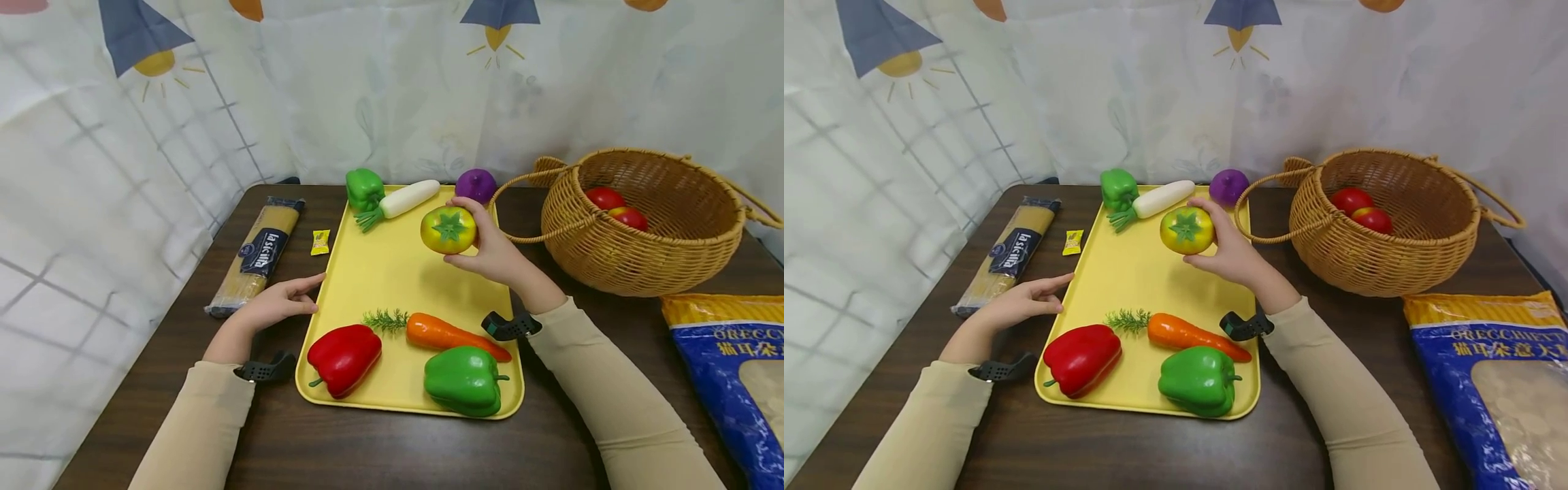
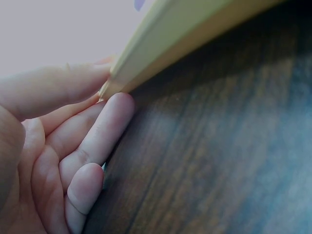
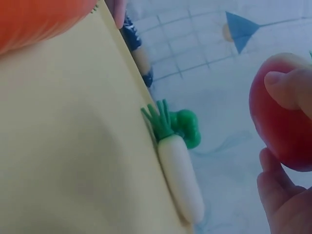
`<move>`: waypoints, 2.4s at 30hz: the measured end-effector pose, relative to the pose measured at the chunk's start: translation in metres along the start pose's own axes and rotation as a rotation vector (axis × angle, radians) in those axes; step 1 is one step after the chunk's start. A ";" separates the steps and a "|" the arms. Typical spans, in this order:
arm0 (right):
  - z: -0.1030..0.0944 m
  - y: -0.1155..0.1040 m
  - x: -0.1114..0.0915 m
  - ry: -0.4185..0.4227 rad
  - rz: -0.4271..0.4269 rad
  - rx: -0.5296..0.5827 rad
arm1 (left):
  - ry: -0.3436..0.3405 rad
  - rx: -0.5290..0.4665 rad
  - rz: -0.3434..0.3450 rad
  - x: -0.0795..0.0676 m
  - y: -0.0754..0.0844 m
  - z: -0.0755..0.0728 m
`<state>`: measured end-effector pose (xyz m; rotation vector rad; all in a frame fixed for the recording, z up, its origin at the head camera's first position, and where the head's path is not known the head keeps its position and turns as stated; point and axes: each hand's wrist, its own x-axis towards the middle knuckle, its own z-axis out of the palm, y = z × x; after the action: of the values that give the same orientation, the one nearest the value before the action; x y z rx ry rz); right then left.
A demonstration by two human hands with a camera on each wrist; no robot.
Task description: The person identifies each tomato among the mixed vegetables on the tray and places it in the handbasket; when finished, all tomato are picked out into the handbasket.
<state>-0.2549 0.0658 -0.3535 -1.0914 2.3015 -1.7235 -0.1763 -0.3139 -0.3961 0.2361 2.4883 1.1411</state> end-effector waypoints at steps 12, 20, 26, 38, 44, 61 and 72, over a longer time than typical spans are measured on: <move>-0.038 -0.047 -0.002 -0.036 0.056 -0.190 | 0.008 0.000 -0.006 0.001 0.002 0.001; -0.073 -0.071 -0.009 0.013 0.167 -0.238 | 0.000 0.002 -0.008 0.003 0.002 0.001; -0.107 -0.084 -0.022 0.073 0.239 -0.348 | 0.003 0.012 -0.011 0.002 0.001 0.000; -0.192 -0.063 -0.061 0.140 0.427 -0.386 | -0.004 0.010 -0.001 0.004 0.004 0.003; -0.210 -0.046 -0.071 0.153 0.473 -0.391 | 0.006 0.023 0.002 -0.002 0.004 -0.003; -0.209 -0.022 -0.079 0.062 0.584 -0.505 | 0.003 0.010 0.007 0.000 0.002 0.000; -0.208 -0.020 -0.083 0.099 0.532 -0.417 | 0.001 0.002 0.011 0.001 0.001 0.000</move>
<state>-0.2762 0.2794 -0.2882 -0.3567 2.7509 -1.1549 -0.1775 -0.3128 -0.3963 0.2505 2.4923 1.1434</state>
